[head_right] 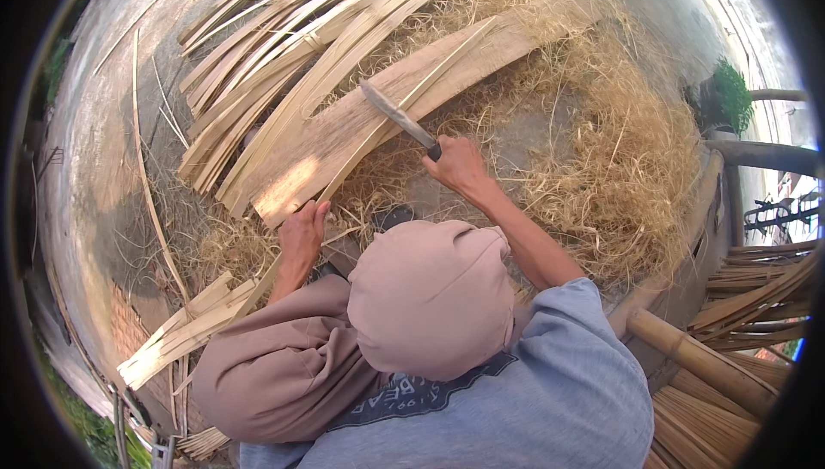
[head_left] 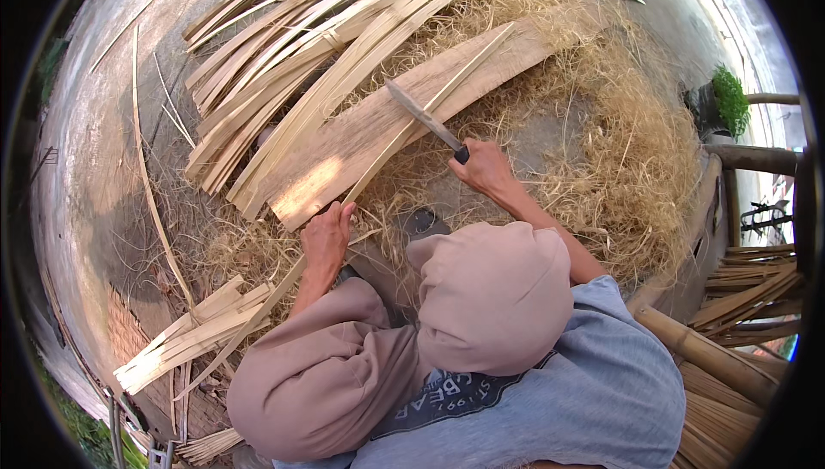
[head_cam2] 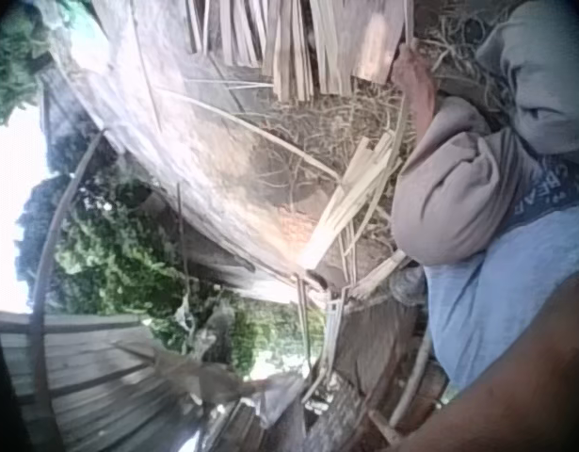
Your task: The person splits long bamboo strips into thinner slats using a knife and a wooden board. The person repeatedly positions the bamboo, strikes it with the knife, and separates the resulting slats.
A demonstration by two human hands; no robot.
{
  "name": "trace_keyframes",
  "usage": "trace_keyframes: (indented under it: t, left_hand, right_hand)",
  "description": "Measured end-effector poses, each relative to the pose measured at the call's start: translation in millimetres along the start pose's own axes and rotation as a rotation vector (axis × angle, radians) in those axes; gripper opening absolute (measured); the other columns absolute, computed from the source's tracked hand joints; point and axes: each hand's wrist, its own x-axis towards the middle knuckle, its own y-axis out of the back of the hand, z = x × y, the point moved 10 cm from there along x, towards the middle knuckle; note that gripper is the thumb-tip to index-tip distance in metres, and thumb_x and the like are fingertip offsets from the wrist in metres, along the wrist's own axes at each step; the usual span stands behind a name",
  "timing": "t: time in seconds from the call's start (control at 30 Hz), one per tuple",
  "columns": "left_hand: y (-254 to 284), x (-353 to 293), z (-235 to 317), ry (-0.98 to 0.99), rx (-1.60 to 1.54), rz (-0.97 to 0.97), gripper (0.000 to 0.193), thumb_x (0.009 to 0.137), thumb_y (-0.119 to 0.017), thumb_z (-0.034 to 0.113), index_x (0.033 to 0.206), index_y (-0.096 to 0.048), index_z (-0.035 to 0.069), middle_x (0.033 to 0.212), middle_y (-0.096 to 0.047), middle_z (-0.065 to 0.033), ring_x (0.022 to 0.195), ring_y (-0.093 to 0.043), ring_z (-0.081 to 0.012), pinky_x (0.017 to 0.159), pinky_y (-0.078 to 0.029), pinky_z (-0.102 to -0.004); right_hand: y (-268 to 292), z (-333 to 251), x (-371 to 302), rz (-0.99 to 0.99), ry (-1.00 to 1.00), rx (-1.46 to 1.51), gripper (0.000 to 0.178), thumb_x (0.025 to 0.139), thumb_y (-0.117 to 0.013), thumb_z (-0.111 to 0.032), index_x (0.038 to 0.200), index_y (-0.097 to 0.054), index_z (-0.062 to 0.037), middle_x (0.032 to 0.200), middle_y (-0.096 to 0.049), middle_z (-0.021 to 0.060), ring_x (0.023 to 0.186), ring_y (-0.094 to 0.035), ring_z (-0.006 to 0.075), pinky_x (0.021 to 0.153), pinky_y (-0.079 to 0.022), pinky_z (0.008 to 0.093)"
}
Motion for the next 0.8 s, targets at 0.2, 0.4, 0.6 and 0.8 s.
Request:
trace_keyframes:
  t: [0.2,0.4,0.6,0.8]
  left_hand:
    - [4.3,-11.4,2.3,-0.045,-0.016,0.022,0.04,0.105,-0.055,0.041,0.083,-0.06,0.008,0.063,-0.06,-0.0205,0.062,-0.063,-0.0433,0.056,-0.046,-0.0522]
    - [3.4,-22.4,-24.7,0.041,0.017,-0.01,0.042,0.105,-0.054,0.042,0.082,-0.059,0.007,0.064,-0.059,-0.0199,0.062,-0.062,-0.0428,0.056,-0.044,-0.052]
    - [-5.3,-24.6,-33.0,0.048,0.017,-0.052,0.041,0.105,-0.053,0.045,0.085,-0.057,0.01,0.063,-0.061,-0.0196,0.063,-0.063,-0.0431,0.056,-0.046,-0.0533]
    - [5.2,-29.7,-26.4,0.024,-0.036,-0.03,0.039,0.104,-0.056,0.042,0.083,-0.057,0.008,0.063,-0.059,-0.0202,0.062,-0.062,-0.0435,0.056,-0.045,-0.053]
  right_hand:
    - [52.4,75.5,39.2,0.148,-0.192,0.035,0.037,0.078,-0.077,-0.036,0.082,-0.067,-0.001,0.075,-0.07,0.0212,0.075,-0.07,0.0418,0.071,-0.056,0.0508]
    - [38.8,33.0,36.0,-0.002,-0.063,-0.078,0.039,0.081,-0.072,-0.038,0.084,-0.07,0.001,0.08,-0.071,0.0245,0.08,-0.072,0.0397,0.073,-0.057,0.0487]
    - [95.3,150.6,78.4,0.201,-0.265,-0.048,0.039,0.082,-0.072,-0.039,0.084,-0.069,-0.0001,0.078,-0.07,0.0239,0.079,-0.071,0.0401,0.076,-0.056,0.0491]
    - [116.1,213.0,88.8,0.126,-0.493,-0.002,0.046,0.083,-0.072,-0.046,0.088,-0.072,0.0001,0.083,-0.072,0.0247,0.086,-0.072,0.0403,0.083,-0.057,0.0496]
